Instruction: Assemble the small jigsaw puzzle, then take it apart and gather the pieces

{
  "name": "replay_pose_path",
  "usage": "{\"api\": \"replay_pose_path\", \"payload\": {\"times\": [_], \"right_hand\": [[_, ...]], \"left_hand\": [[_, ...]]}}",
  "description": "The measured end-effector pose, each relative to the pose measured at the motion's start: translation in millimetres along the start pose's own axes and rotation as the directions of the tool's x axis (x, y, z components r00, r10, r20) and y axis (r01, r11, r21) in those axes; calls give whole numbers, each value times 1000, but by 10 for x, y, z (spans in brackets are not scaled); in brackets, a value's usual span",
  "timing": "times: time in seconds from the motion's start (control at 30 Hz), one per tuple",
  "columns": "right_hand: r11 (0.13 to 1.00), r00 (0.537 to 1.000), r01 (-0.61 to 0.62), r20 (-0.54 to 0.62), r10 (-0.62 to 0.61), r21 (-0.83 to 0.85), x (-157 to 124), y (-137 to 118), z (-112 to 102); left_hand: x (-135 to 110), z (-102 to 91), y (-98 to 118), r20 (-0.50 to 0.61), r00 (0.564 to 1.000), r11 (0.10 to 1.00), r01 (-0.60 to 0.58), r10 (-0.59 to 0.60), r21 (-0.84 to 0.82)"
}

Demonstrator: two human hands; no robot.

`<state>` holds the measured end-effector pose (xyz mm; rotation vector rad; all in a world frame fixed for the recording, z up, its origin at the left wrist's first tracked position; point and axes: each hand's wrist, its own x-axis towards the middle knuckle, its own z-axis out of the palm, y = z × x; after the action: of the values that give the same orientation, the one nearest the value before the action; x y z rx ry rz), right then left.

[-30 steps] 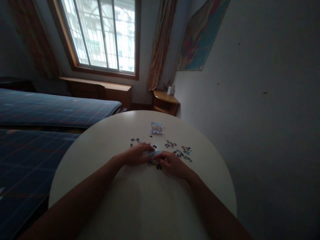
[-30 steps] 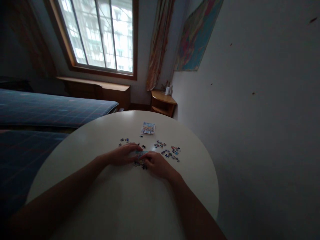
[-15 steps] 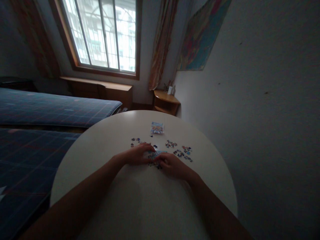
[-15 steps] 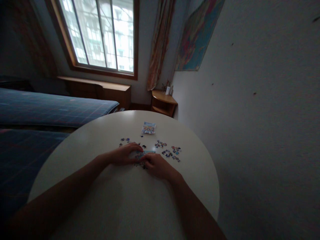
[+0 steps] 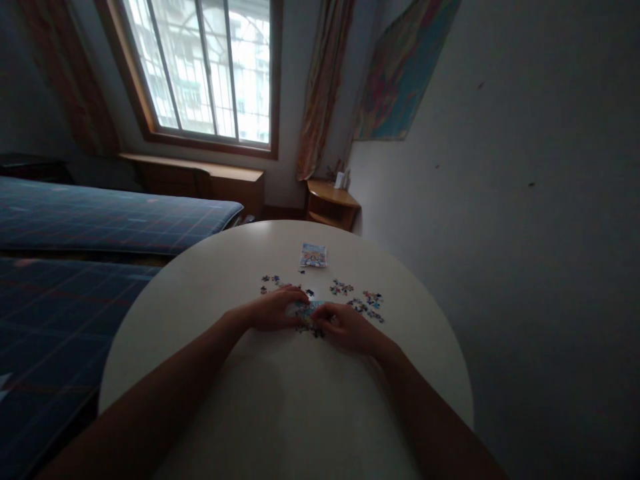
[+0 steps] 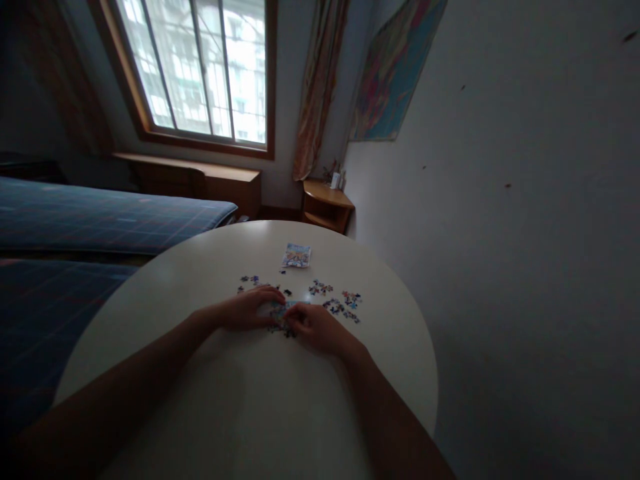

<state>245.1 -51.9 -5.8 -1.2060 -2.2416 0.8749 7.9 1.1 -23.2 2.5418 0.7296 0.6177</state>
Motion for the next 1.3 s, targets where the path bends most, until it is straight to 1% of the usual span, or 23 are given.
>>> {"api": "replay_pose_path", "payload": {"times": [0.13,0.23,0.4,0.53,0.67,0.87,1.3], "right_hand": [[1000,1000,14,4,-14,-14,-23,6,-56],[998,1000,7,-13,-8,-63,-46,23,-132],[985,998,-56,-27,52,-161,-99,136,-253],[982,995,-93,-51,86,-167,-127,202,-297],[982,994,-99,-56,91,-161,-125,209,-297],[974,993,-103,-83,88,-204,-98,184,-261],[963,994,-88,-79,70,-254,-59,98,-204]], "left_hand": [[-1,-11,47,6,1000,1000,21,-22,11],[1,-15,105,7,999,997,50,-50,57],[10,-13,203,14,999,988,50,-53,148],[9,-6,233,25,999,984,31,-36,178],[7,-6,237,21,999,982,19,-24,186],[14,-9,243,19,1000,982,20,-24,189],[8,7,235,10,999,982,31,-33,185]]}}
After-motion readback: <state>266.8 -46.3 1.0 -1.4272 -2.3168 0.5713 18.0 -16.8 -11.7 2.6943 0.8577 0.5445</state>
